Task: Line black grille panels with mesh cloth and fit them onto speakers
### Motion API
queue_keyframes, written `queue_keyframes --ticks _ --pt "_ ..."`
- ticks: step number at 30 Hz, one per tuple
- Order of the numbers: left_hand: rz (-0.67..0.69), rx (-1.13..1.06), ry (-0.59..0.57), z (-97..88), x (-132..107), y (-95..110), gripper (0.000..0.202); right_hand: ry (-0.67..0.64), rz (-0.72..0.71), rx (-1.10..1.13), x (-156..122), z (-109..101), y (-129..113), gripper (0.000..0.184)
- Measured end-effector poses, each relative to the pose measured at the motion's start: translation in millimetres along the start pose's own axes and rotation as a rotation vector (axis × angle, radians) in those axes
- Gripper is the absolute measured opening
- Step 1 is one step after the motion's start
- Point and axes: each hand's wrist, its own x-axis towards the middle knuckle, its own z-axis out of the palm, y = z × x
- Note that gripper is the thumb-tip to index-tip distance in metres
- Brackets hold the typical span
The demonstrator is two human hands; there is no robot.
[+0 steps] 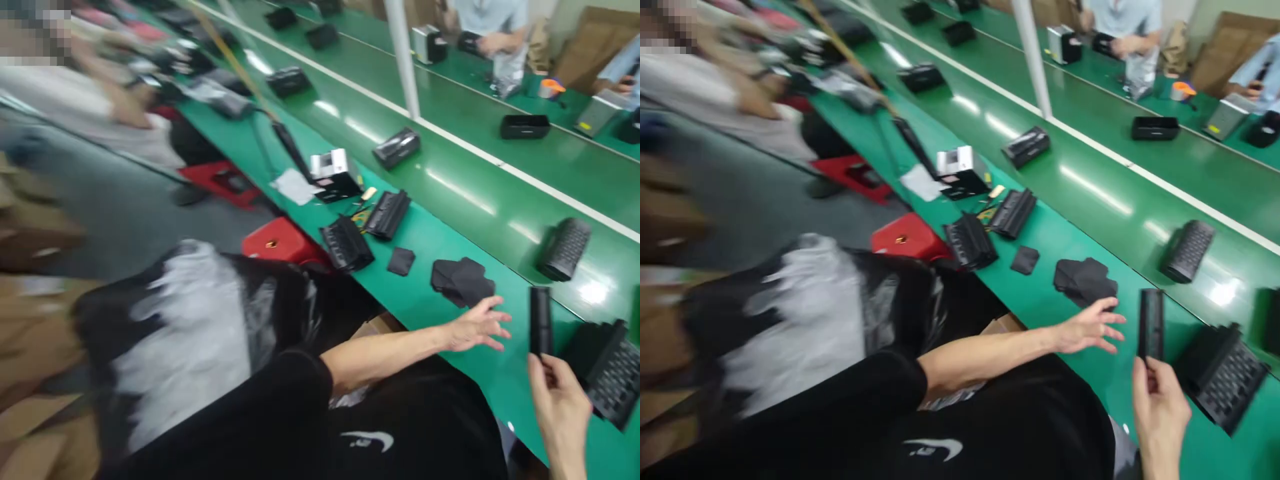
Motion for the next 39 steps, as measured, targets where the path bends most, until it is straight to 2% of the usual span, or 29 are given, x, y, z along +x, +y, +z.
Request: queue_keyframes --ticks 1,2,4,6,8,10,13,16,19,23,25,30,34,36,39 --pt "0.032 -0.053 0.048 -2.5 -3.3 -5.6 0.090 -0.166 -0.068 0.026 -4.1 24.3 -7.4 0.060" --pt "0.084 -0.097 0.145 -8.2 -6.4 -9.5 0.078 -0.313 -0.125 0.055 -6.2 47.9 -13.2 0.060" --pt "0.165 -0.170 0.356 -26.9 -15.3 -10.7 0.053 -0.485 -0.176 0.081 -1.3 88.0 -17.7 0.061" --pt "0.196 -0.231 0.528 -50.5 -29.8 -4.4 0.037 -0.477 -0.154 0.043 17.3 115.3 -12.2 0.064" --pt "0.212 -0.278 0.634 -73.2 -47.8 4.6 0.027 -0.392 -0.105 -0.045 44.1 132.7 0.3 0.065" --pt "0.235 -0.310 0.687 -90.3 -64.7 11.5 0.023 -0.345 -0.079 -0.144 69.1 145.3 14.7 0.063" --pt "0.265 -0.345 0.710 -102.3 -82.5 13.1 0.023 -0.342 -0.070 -0.258 90.9 158.1 31.3 0.056" --pt "0.259 -0.373 0.704 -102.8 -89.1 6.6 0.024 -0.391 -0.069 -0.277 99.9 157.5 37.4 0.047" --pt "0.190 -0.405 0.656 -99.0 -83.4 -1.3 0.021 -0.430 -0.047 -0.215 110.6 143.6 35.3 0.043" --pt "0.060 -0.391 0.563 -90.5 -53.5 -8.0 0.028 -0.475 0.071 -0.004 124.7 119.3 27.4 0.044" --pt "0.035 -0.332 0.562 -85.0 -33.5 -11.3 0.025 -0.478 0.156 0.164 126.0 107.8 21.7 0.044" --pt "0.050 -0.205 0.688 -67.9 1.7 -30.2 0.027 -0.526 0.316 0.511 110.6 74.9 -4.5 0.040" --pt "-0.011 -0.146 0.695 -47.9 14.3 -49.5 0.026 -0.588 0.374 0.782 91.0 55.1 -18.6 0.034" --pt "-0.022 -0.136 0.691 -39.8 20.2 -54.8 0.026 -0.577 0.398 0.786 86.5 55.9 -11.3 0.033" --pt "-0.002 -0.118 0.749 -39.5 24.9 -55.7 0.022 -0.481 0.488 0.715 89.3 69.3 18.1 0.031"
